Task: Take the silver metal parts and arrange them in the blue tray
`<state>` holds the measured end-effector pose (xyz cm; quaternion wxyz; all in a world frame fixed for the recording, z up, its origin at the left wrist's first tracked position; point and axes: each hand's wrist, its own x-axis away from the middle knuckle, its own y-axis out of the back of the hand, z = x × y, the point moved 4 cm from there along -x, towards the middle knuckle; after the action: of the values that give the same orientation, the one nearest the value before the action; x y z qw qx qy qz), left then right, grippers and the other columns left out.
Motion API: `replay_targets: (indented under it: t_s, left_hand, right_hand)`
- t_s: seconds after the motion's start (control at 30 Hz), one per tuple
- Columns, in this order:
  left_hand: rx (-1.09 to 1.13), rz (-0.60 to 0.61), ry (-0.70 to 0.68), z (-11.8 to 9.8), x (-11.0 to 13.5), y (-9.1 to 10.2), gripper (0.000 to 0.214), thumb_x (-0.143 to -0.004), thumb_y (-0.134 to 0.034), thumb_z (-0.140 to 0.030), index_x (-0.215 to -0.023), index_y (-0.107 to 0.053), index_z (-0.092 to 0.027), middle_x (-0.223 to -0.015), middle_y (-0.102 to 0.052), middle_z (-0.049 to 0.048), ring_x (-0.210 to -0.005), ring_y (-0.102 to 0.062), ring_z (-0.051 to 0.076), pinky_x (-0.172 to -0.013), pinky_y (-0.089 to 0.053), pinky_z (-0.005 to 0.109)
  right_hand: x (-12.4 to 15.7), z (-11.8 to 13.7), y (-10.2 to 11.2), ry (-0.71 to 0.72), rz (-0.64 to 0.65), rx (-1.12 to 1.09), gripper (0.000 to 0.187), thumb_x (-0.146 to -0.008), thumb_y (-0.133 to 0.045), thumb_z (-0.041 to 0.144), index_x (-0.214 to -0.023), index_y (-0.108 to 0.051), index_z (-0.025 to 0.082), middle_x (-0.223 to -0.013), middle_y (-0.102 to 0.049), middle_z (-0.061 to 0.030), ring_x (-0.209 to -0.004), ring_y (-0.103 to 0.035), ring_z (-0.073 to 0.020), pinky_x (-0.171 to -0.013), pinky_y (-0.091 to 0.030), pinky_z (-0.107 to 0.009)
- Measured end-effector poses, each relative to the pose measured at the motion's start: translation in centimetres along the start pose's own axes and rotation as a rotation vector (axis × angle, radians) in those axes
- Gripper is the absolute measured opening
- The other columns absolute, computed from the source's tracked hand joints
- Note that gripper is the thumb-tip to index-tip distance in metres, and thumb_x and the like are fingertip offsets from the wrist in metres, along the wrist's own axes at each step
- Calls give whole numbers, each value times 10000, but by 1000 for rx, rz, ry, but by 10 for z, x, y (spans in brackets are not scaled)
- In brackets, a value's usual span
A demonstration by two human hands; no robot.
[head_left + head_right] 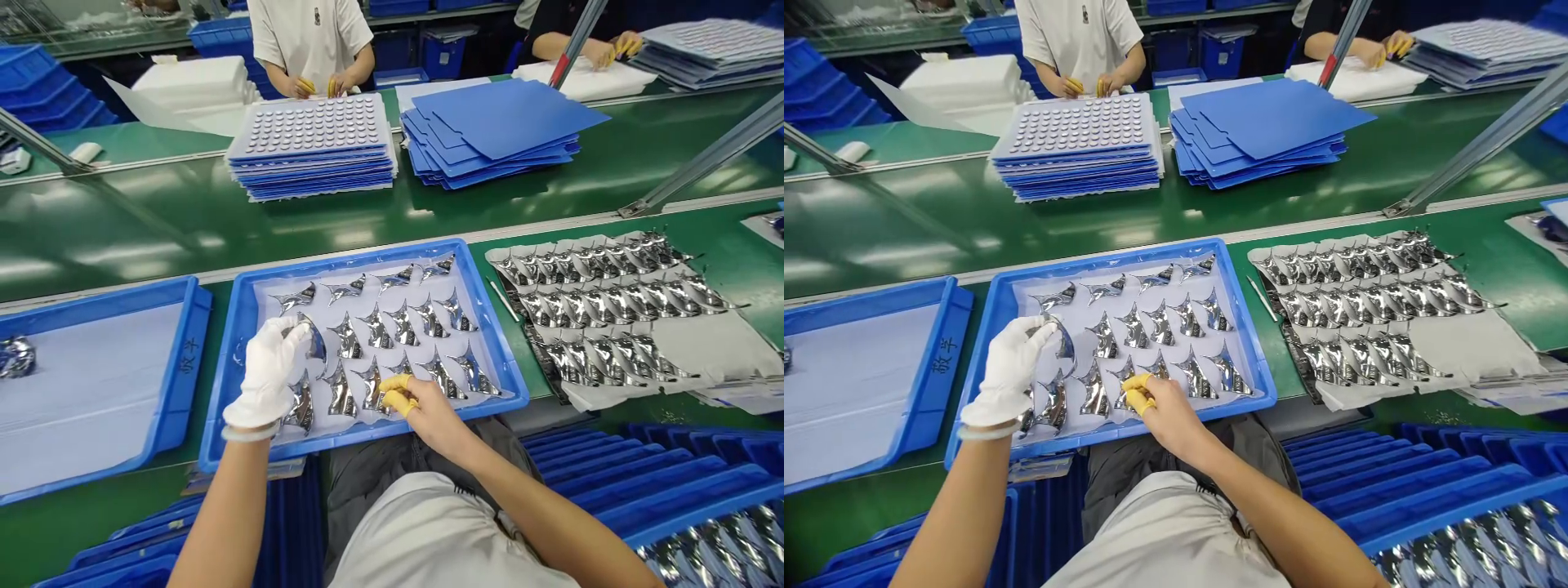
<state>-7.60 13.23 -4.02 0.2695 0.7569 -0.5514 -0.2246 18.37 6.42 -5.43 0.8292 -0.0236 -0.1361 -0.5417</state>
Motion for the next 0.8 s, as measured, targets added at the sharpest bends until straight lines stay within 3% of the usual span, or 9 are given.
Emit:
replay_targets:
  t_s: [0.1, 0.2, 0.37, 0.47, 0.63, 0.8]
  left_hand:
    - [413, 25, 49, -27, 41, 4, 409, -824, -654, -529, -1041, -690, -184, -1101, -728, 104, -986, -678, 252, -901, -523, 372]
    - [708, 48, 148, -38, 75, -11, 378, -780, -707, -525, -999, -701, -217, -1047, -737, 78, -927, -699, 239, -870, -550, 369]
    - [985, 133, 323, -51, 107, -38, 297, -786, -743, -446, -979, -713, -222, -836, -727, 36, -794, -718, 217, -775, -582, 346]
    - [1072, 150, 372, -61, 114, -41, 271, -770, -774, -402, -965, -720, -221, -886, -739, 35, -830, -725, 219, -774, -587, 327]
    - [1177, 259, 454, -66, 117, -41, 301, -813, -749, -306, -1095, -723, -203, -1094, -746, 90, -1061, -692, 266, -897, -576, 369]
    - [921, 215, 322, -61, 116, -27, 327, -848, -681, -440, -1091, -758, -235, -1267, -695, 99, -1306, -552, 289, -1050, -495, 407]
  right_hand:
    - [4, 12, -2, 19, -60, -88, 277, -934, -558, 335, -1118, -697, 182, -1021, -735, -78, -918, -659, -203, -833, -512, -347]
    - [7, 29, -11, 90, -4, -267, 317, -950, -562, 396, -1175, -678, 205, -1076, -720, -76, -1025, -649, -207, -921, -496, -369]
    - [10, 48, -24, 43, 182, -598, 247, -897, -652, 432, -848, -692, 193, -719, -627, 9, -675, -565, -126, -695, -486, -276]
    - [12, 46, -25, -14, 206, -710, 238, -851, -714, 389, -753, -647, 183, -637, -564, 35, -600, -497, -104, -631, -446, -255]
    - [15, 37, -20, -58, 157, -784, 167, -804, -739, 302, -761, -639, 175, -620, -562, 44, -574, -509, -95, -618, -429, -247]
    - [19, 42, -12, -62, 108, -783, 164, -777, -731, 289, -728, -617, 182, -643, -583, 41, -554, -549, -101, -574, -469, -240]
